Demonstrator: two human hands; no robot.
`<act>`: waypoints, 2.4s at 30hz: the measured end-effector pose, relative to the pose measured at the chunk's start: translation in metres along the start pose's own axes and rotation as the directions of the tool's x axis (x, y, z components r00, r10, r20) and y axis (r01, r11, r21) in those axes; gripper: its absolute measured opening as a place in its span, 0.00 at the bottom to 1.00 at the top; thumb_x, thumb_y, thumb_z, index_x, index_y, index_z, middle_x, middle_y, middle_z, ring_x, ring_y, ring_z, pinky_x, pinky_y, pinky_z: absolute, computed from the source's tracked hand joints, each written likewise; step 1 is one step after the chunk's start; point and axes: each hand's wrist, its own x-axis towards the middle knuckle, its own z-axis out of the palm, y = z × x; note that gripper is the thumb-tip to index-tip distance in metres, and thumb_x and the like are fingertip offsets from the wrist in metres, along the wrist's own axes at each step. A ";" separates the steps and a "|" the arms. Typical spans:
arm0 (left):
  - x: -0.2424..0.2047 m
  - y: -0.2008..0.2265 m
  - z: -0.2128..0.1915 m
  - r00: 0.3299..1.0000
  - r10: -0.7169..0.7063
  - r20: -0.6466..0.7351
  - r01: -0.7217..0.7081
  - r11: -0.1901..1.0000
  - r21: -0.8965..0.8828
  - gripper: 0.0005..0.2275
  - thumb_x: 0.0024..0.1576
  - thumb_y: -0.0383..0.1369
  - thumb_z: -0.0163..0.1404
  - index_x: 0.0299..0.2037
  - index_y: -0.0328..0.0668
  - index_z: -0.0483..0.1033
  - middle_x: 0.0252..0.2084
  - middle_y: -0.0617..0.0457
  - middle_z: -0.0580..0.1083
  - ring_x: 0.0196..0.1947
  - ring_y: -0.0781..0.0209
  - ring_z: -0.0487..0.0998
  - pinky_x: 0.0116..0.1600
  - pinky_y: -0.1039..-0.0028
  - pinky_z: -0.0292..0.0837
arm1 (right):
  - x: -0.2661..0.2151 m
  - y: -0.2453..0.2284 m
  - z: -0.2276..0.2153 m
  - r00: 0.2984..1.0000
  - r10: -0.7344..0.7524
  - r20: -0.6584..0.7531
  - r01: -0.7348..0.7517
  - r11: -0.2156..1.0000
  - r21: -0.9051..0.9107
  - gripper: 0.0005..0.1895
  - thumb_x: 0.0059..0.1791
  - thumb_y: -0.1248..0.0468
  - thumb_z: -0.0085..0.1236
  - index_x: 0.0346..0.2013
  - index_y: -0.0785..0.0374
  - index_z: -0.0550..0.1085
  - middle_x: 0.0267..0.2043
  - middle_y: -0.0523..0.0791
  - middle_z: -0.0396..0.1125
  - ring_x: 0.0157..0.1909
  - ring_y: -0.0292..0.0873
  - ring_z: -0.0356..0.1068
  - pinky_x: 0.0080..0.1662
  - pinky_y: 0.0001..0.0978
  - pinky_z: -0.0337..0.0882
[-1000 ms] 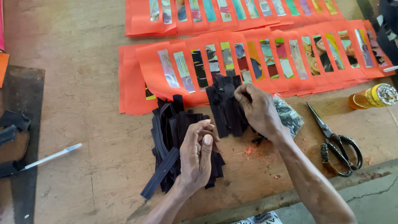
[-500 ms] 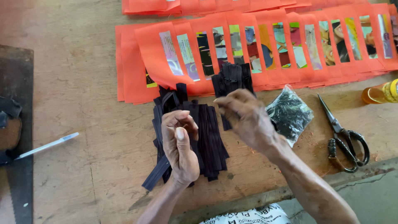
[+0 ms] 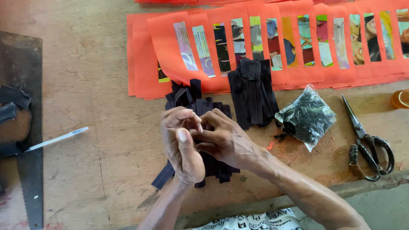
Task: The person assembles black zippers by hand on a wooden workbench. They pick up zipper tapes and small black plastic slider components, then attach the sliders to the tapes. The person works through a pile of materials, placing the finished zippers into a separate stack.
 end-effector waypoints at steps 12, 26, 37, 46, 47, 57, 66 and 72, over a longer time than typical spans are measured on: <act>0.013 0.015 0.009 0.958 0.162 0.238 -0.265 0.820 0.508 0.11 0.63 0.25 0.51 0.54 0.33 0.67 0.51 0.44 0.70 0.51 0.56 0.74 0.54 0.68 0.73 | -0.022 0.002 -0.037 0.942 0.315 -0.115 -0.291 0.938 0.191 0.09 0.45 0.72 0.64 0.38 0.59 0.78 0.44 0.41 0.68 0.44 0.34 0.71 0.42 0.25 0.75; 0.001 -0.001 0.023 0.821 -0.523 0.228 0.536 0.844 0.008 0.07 0.62 0.26 0.54 0.47 0.35 0.72 0.36 0.54 0.77 0.33 0.71 0.79 0.36 0.79 0.81 | -0.045 0.021 -0.077 0.780 0.617 0.101 -0.487 0.498 0.717 0.17 0.49 0.64 0.63 0.51 0.67 0.75 0.45 0.43 0.74 0.49 0.36 0.74 0.52 0.31 0.76; -0.002 -0.008 0.019 0.425 -0.670 0.609 0.900 0.387 -0.202 0.08 0.63 0.32 0.52 0.46 0.39 0.68 0.36 0.50 0.77 0.28 0.70 0.75 0.31 0.81 0.73 | -0.070 0.024 -0.079 0.924 0.378 -0.061 -0.221 0.657 0.721 0.08 0.50 0.70 0.66 0.45 0.62 0.80 0.40 0.43 0.76 0.44 0.35 0.76 0.46 0.25 0.77; -0.003 0.005 0.030 0.561 -0.663 0.496 0.703 0.698 0.137 0.12 0.58 0.34 0.57 0.48 0.34 0.77 0.35 0.55 0.78 0.31 0.71 0.76 0.36 0.79 0.76 | -0.097 0.009 -0.064 0.691 0.719 -0.073 -0.560 0.597 0.575 0.09 0.43 0.70 0.69 0.38 0.64 0.81 0.35 0.43 0.77 0.37 0.33 0.75 0.40 0.26 0.78; -0.001 0.003 0.028 0.528 -0.662 0.532 0.737 0.668 0.101 0.13 0.58 0.34 0.58 0.47 0.33 0.77 0.34 0.54 0.79 0.31 0.70 0.78 0.36 0.78 0.77 | -0.100 0.005 -0.070 0.695 0.718 -0.045 -0.570 0.587 0.575 0.10 0.43 0.69 0.69 0.39 0.64 0.81 0.36 0.43 0.78 0.39 0.33 0.76 0.42 0.26 0.79; -0.007 0.005 0.034 0.582 -0.678 0.450 0.560 0.735 0.383 0.11 0.61 0.35 0.55 0.46 0.35 0.83 0.29 0.56 0.81 0.27 0.76 0.77 0.31 0.83 0.73 | -0.101 -0.014 -0.059 0.600 0.798 -0.061 -0.606 0.503 0.616 0.11 0.44 0.69 0.66 0.41 0.66 0.80 0.36 0.44 0.78 0.37 0.34 0.76 0.40 0.27 0.80; 0.000 0.008 0.036 0.637 -0.592 0.494 0.384 0.799 0.463 0.06 0.58 0.29 0.54 0.39 0.35 0.81 0.27 0.55 0.81 0.24 0.74 0.80 0.31 0.80 0.78 | -0.104 -0.014 -0.054 0.647 0.755 -0.105 -0.673 0.631 0.387 0.09 0.45 0.67 0.66 0.39 0.63 0.81 0.35 0.42 0.78 0.36 0.32 0.76 0.39 0.25 0.80; -0.008 0.004 0.038 0.742 -0.455 0.493 0.178 0.841 0.511 0.05 0.57 0.26 0.55 0.37 0.31 0.80 0.28 0.51 0.79 0.26 0.70 0.79 0.31 0.78 0.74 | -0.099 -0.024 -0.046 0.646 0.734 -0.208 -0.727 0.675 0.125 0.09 0.46 0.65 0.66 0.38 0.64 0.79 0.34 0.44 0.77 0.32 0.40 0.76 0.35 0.33 0.76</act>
